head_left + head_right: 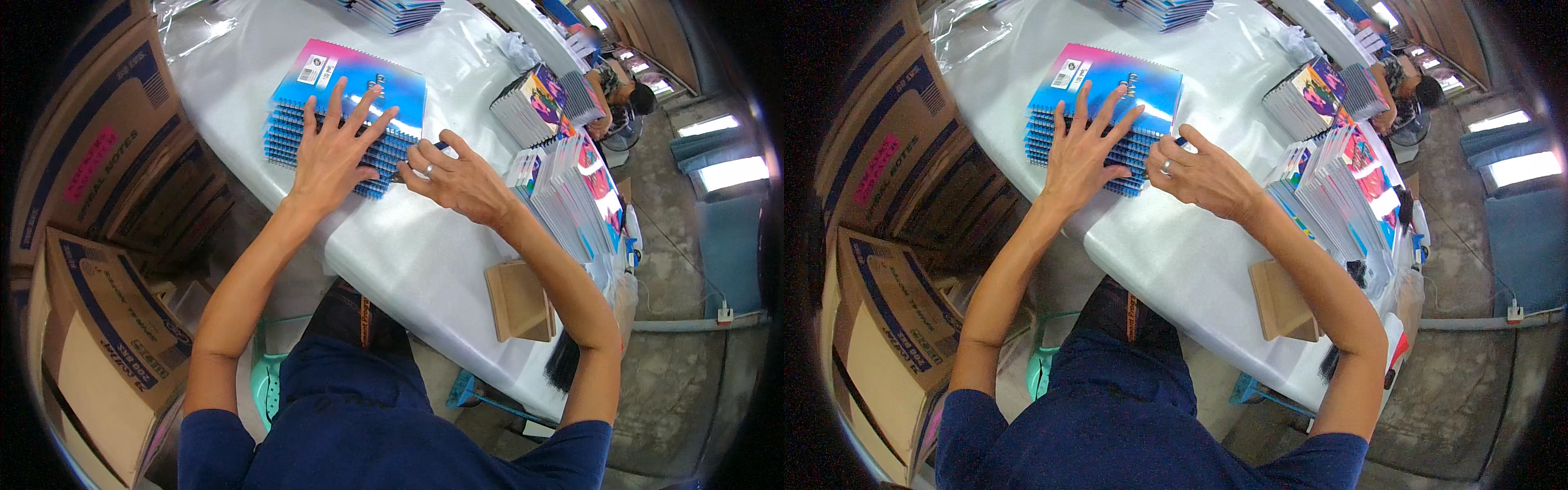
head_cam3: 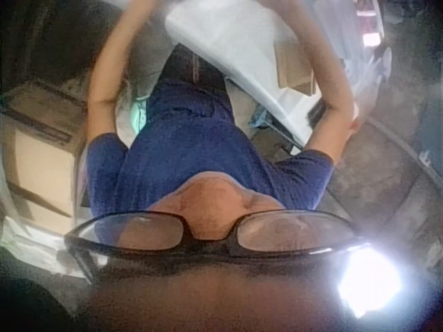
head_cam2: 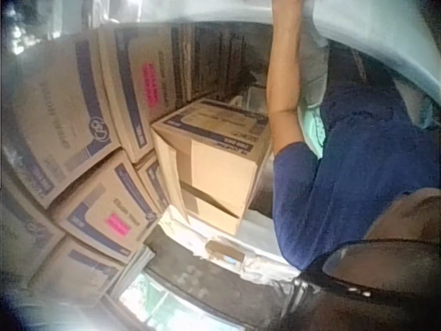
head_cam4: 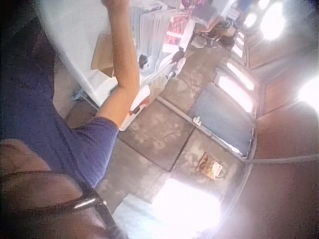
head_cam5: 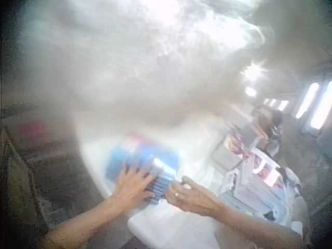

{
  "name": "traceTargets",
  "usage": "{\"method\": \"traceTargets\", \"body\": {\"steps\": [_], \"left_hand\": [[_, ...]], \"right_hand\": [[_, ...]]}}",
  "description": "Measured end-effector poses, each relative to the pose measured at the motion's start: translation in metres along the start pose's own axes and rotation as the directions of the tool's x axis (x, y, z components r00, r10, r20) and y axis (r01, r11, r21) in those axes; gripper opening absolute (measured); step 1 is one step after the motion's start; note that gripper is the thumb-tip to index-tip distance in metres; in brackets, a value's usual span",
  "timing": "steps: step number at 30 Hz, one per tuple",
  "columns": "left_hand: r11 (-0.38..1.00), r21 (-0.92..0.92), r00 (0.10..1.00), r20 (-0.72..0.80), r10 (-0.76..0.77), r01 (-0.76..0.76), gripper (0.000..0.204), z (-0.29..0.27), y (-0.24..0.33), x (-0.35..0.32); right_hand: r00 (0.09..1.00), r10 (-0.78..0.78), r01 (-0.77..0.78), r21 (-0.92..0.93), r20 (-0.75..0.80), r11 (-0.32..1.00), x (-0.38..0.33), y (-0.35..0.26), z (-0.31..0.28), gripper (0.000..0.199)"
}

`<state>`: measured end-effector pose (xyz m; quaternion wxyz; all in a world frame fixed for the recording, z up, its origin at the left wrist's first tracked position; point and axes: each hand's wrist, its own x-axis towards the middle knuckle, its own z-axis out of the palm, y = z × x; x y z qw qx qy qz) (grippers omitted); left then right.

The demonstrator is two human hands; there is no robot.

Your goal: The person uses pliers to trim the metal spirals on a stack of notebooks and then places individual notebooks onto a wooden stand to manually adjust the binding.

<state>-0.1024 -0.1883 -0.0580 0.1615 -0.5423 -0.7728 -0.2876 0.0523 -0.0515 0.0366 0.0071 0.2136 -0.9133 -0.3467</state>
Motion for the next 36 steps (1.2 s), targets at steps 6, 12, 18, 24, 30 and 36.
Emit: {"method": "traceTargets", "body": {"steps": [6,12,18,24,30,36], "left_hand": [[1.0,-0.004,1.0,0.007,-0.001,0.001,0.101,0.003,-0.001,0.001],[1.0,0.009,1.0,0.005,0.008,-0.008,0.103,0.001,0.001,-0.003],[1.0,0.002,1.0,0.004,0.001,-0.001,0.105,0.004,0.001,-0.005],[1.0,-0.002,1.0,0.019,0.011,-0.011,0.104,0.004,0.002,-0.004],[1.0,0.016,1.0,0.003,0.014,-0.014,0.106,0.007,0.001,-0.01],[1.0,-0.005,1.0,0.019,0.018,-0.018,0.107,0.008,0.001,-0.014]], "right_hand": [[0.982,0.139,-0.13,-0.074,0.128,0.989,0.006,-0.033,-0.012,0.02],[0.961,0.261,-0.271,0.136,0.092,0.953,0.006,-0.021,-0.01,0.017],[0.999,0.031,-0.032,0.049,0.017,0.998,-0.004,-0.007,0.006,0.036],[0.973,0.189,-0.198,0.063,0.134,0.978,-0.001,-0.038,0.005,0.015],[0.957,0.269,-0.284,0.162,0.11,0.945,0.009,-0.031,-0.011,0.017],[0.996,0.05,-0.047,0.05,-0.07,0.998,-0.002,-0.018,0.011,0.021]]}}
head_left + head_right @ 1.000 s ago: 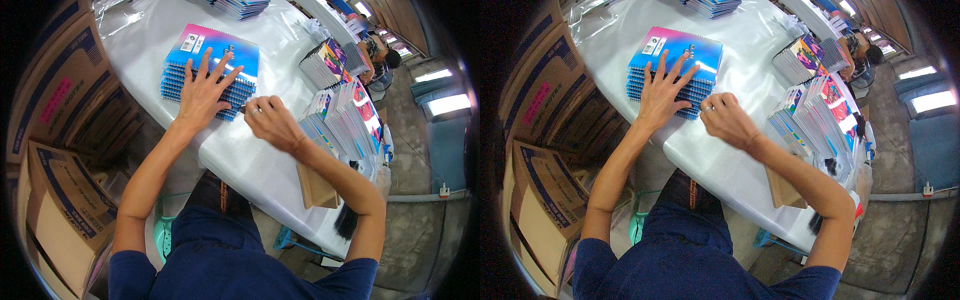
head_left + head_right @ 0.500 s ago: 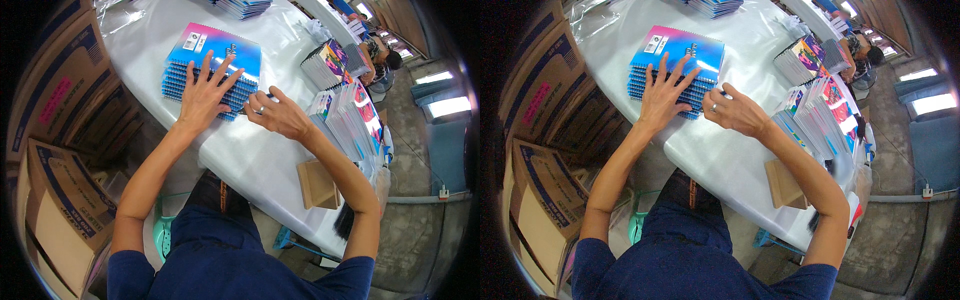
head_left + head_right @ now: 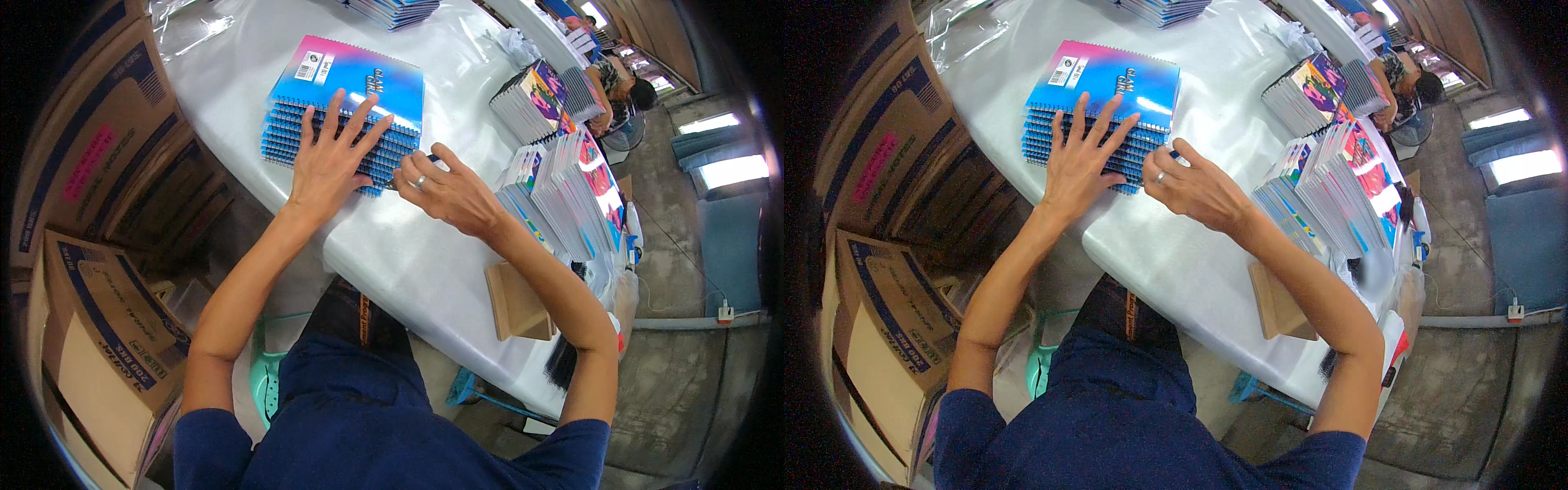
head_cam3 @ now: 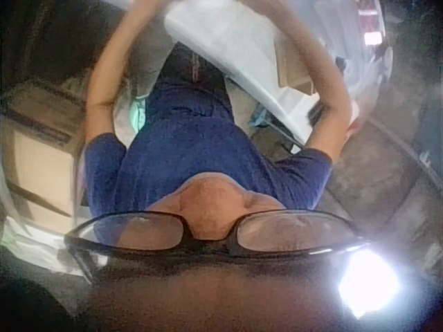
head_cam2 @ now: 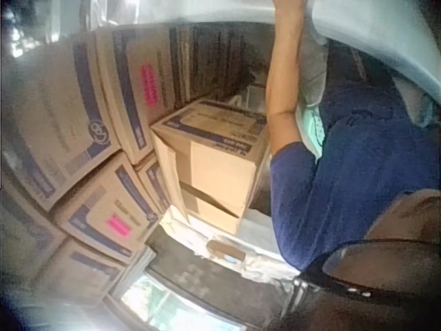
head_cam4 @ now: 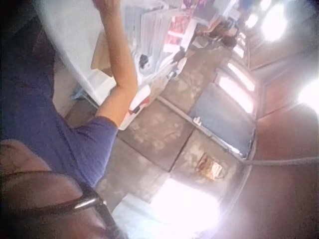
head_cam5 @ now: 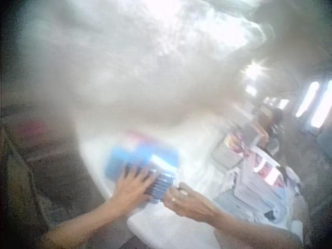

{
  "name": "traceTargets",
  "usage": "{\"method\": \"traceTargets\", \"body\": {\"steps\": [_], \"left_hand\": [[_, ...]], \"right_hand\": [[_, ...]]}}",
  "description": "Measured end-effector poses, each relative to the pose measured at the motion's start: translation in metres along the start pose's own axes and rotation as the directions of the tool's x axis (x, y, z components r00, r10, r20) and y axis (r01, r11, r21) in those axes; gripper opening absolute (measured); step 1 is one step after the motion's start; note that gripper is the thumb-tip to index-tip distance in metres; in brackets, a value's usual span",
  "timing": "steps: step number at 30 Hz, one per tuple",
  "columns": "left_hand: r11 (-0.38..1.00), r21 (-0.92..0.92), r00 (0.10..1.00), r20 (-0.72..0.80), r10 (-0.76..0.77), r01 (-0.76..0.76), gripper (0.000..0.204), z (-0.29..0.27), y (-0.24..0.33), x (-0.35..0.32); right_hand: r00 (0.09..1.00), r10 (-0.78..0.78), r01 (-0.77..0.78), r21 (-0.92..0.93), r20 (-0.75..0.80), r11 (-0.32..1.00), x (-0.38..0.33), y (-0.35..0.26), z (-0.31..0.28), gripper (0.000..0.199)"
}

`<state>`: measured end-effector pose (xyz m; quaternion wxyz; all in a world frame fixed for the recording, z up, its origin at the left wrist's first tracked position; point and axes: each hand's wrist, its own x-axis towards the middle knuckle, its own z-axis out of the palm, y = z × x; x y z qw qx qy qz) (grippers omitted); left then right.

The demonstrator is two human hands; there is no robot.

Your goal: The person uses pliers to trim the metal spirals on a stack of notebooks and then places individual notebooks onto a wooden stand to manually adjust the binding.

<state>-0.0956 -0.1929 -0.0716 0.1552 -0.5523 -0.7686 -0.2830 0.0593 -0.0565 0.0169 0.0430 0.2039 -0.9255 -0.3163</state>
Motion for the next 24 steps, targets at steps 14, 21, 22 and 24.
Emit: {"method": "traceTargets", "body": {"steps": [14,21,22,24], "left_hand": [[1.0,-0.017,1.0,-0.008,-0.002,0.002,0.112,0.01,0.002,-0.007],[1.0,-0.008,0.999,0.015,-0.029,0.029,0.114,0.008,0.004,-0.008],[1.0,-0.015,1.0,0.019,-0.024,0.025,0.115,0.008,0.006,-0.007],[1.0,-0.015,1.0,0.017,-0.025,0.026,0.114,0.008,0.004,-0.007]], "right_hand": [[0.981,0.179,-0.186,0.103,0.067,0.977,0.008,-0.015,-0.011,0.014],[0.995,-0.046,0.041,0.054,0.089,0.998,0.0,0.004,0.008,0.03],[0.994,-0.055,0.051,0.044,0.091,0.998,-0.002,0.005,0.01,0.03],[0.995,-0.063,0.059,0.051,0.081,0.997,0.0,0.003,0.009,0.027]]}}
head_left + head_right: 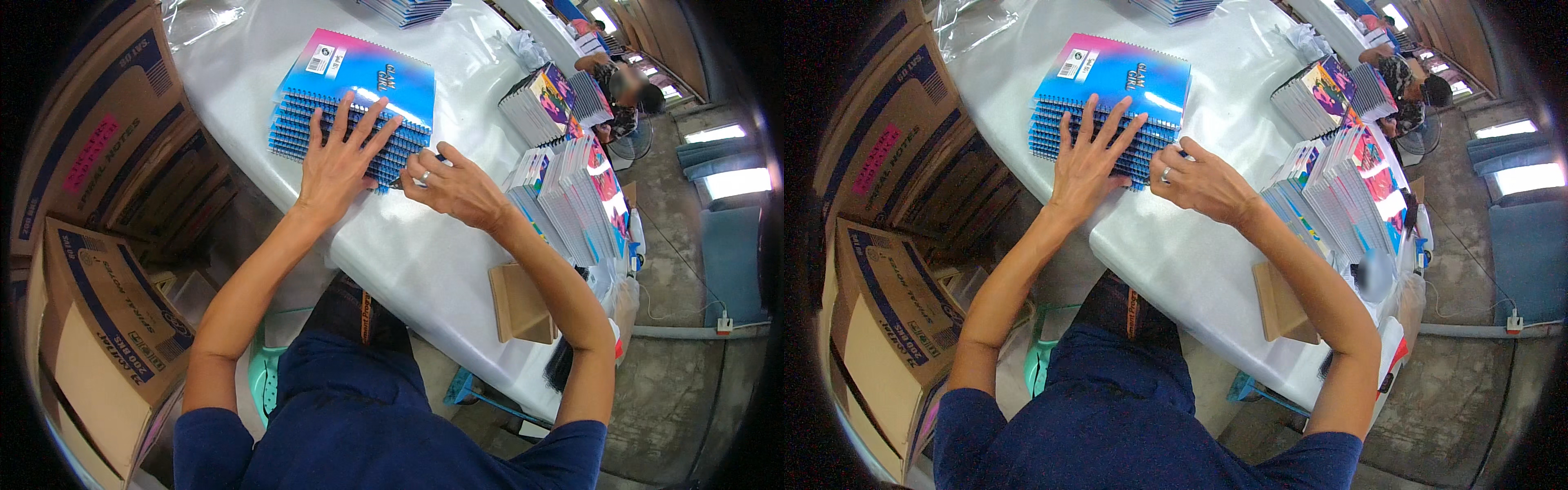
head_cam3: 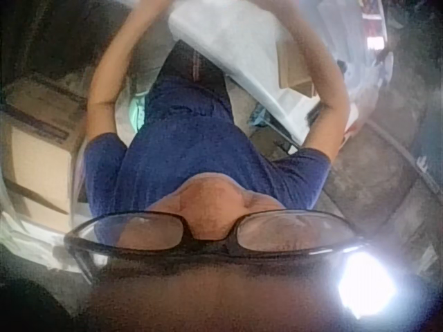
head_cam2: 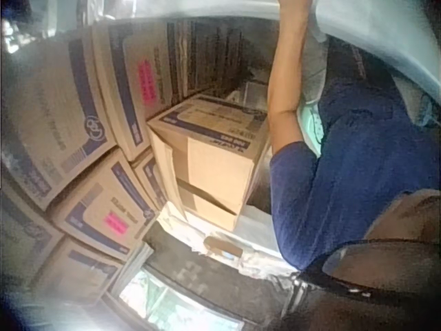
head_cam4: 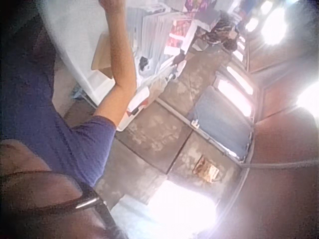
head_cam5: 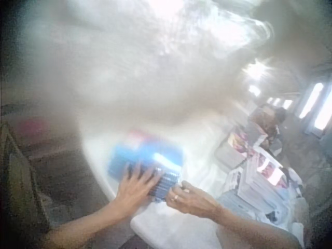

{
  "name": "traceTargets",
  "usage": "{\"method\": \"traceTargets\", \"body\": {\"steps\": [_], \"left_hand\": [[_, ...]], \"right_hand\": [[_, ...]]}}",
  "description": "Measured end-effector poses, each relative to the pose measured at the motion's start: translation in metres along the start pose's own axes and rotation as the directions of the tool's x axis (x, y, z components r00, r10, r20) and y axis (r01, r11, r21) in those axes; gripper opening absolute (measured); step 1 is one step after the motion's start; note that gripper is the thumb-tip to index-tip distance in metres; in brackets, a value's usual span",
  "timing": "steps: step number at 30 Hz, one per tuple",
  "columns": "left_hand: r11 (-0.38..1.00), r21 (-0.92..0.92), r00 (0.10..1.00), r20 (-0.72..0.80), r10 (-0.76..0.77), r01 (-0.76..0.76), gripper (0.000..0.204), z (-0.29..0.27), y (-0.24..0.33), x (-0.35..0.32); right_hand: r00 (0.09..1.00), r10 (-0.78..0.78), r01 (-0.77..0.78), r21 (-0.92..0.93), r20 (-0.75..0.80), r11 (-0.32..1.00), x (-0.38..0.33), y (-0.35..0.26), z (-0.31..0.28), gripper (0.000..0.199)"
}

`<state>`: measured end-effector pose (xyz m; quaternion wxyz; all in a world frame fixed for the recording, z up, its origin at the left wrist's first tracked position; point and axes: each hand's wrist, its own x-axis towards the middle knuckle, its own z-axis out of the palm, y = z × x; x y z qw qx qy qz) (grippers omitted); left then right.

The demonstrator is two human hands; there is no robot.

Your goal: The person uses pliers to trim the metal spirals on a stack of notebooks and then places individual notebooks onto a wooden stand to manually adjust the binding.

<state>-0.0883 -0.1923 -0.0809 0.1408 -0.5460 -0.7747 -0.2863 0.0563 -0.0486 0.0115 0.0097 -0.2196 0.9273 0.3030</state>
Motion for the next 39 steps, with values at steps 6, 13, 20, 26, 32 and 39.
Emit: {"method": "traceTargets", "body": {"steps": [6,13,20,26,32,39], "left_hand": [[1.0,0.016,1.0,-0.01,-0.009,0.009,0.115,0.002,-0.001,-0.001],[1.0,0.029,1.0,0.008,0.009,-0.009,0.114,0.007,-0.004,-0.011],[0.999,0.04,1.0,0.003,0.014,-0.014,0.117,0.009,-0.004,-0.011],[0.998,0.061,1.0,0.024,0.004,-0.005,0.116,0.008,-0.004,-0.011],[0.998,0.059,1.0,0.026,0.003,-0.004,0.115,0.007,-0.004,-0.01],[0.999,0.05,1.0,0.008,0.008,-0.009,0.115,0.008,-0.004,-0.011]], "right_hand": [[0.814,0.278,-0.338,0.025,0.511,0.941,0.039,-0.038,-0.023,0.015],[0.979,0.189,-0.195,0.082,0.073,0.977,0.013,-0.017,-0.018,0.015],[1.0,0.005,-0.006,-0.015,-0.031,1.0,0.005,-0.015,0.008,0.028],[0.998,0.05,-0.049,-0.037,0.023,0.998,0.002,-0.039,0.009,0.023],[0.997,0.074,-0.074,-0.045,0.012,0.996,0.008,-0.034,-0.003,0.027],[1.0,-0.02,0.022,-0.092,0.02,0.996,0.005,-0.015,0.003,0.033]]}}
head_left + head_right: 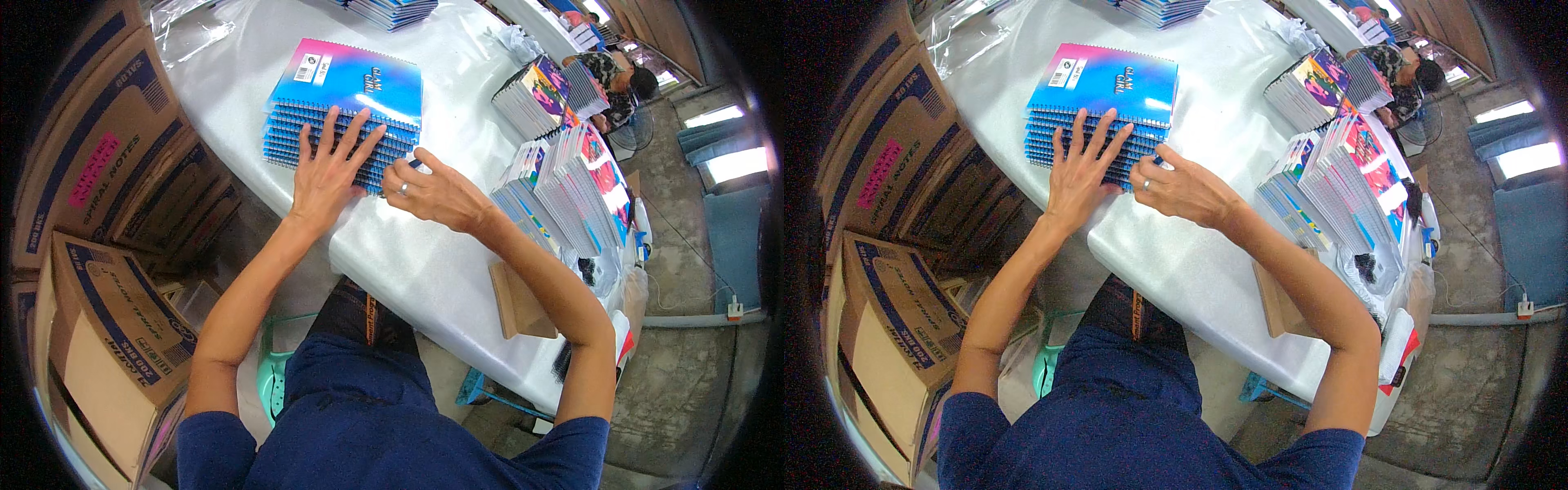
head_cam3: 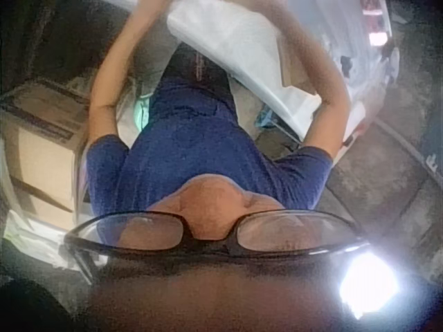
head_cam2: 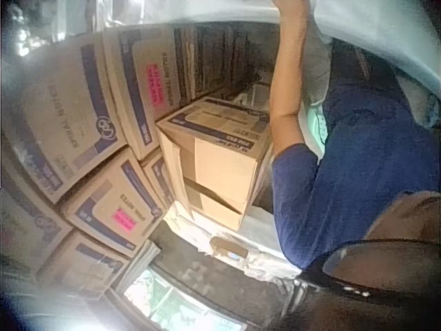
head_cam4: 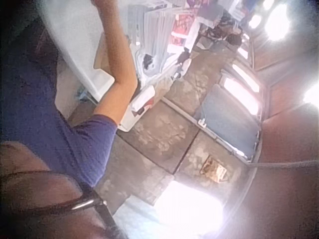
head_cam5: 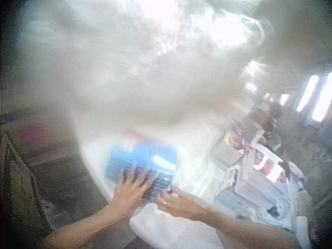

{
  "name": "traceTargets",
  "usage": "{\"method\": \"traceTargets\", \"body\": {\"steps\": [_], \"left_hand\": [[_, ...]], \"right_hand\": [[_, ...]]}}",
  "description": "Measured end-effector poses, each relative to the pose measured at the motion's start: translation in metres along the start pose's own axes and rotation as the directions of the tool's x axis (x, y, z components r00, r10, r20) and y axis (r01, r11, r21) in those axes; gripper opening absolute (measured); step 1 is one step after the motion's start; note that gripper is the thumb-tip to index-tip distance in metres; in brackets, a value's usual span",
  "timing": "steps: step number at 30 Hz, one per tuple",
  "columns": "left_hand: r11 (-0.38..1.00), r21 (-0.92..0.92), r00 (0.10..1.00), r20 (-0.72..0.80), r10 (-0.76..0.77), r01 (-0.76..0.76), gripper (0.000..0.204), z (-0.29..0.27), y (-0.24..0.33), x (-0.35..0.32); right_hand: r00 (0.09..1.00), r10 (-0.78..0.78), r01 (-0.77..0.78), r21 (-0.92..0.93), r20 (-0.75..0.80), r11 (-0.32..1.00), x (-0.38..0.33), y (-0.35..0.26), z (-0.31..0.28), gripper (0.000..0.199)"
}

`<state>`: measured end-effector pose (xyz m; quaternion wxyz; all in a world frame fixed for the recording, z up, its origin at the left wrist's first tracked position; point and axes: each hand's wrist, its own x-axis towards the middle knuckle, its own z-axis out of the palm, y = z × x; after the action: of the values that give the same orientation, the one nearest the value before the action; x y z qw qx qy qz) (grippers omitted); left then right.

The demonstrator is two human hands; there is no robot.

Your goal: The person uses pliers to trim the metal spirals on a stack of notebooks and then places individual notebooks onto a wooden stand to manually adjust the binding.

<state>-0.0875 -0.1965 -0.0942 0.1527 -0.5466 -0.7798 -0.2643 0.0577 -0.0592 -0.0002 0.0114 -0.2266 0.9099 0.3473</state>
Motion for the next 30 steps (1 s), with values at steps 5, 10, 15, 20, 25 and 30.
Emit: {"method": "traceTargets", "body": {"steps": [5,10,15,20,25,30], "left_hand": [[1.0,-0.007,1.0,-0.006,0.0,0.0,0.115,0.001,0.0,0.0],[1.0,0.005,1.0,0.017,-0.013,0.013,0.116,0.001,0.0,-0.002],[1.0,-0.005,0.999,-0.026,-0.024,0.023,0.114,-0.007,-0.005,0.001],[0.908,-0.227,0.884,-0.237,-0.403,0.353,0.112,-0.031,-0.079,-0.008],[0.909,0.018,0.825,0.412,-0.387,0.417,0.107,-0.038,-0.112,-0.004],[0.919,-0.085,0.85,0.42,-0.318,0.386,0.086,-0.03,-0.123,-0.013]], "right_hand": [[0.995,0.031,-0.027,0.047,-0.098,0.999,-0.002,-0.004,0.008,0.019],[0.895,0.358,-0.391,0.081,0.266,0.917,0.018,-0.05,-0.01,0.009],[0.757,0.518,-0.57,0.016,0.399,0.821,0.033,-0.06,-0.026,0.022],[0.629,0.648,-0.776,0.304,0.429,0.552,-0.001,-0.073,-0.016,0.034],[0.705,0.7,-0.707,0.189,0.113,0.681,-0.016,-0.08,0.002,0.048],[0.562,0.694,-0.823,0.389,0.449,0.414,-0.047,-0.093,-0.001,0.069]]}}
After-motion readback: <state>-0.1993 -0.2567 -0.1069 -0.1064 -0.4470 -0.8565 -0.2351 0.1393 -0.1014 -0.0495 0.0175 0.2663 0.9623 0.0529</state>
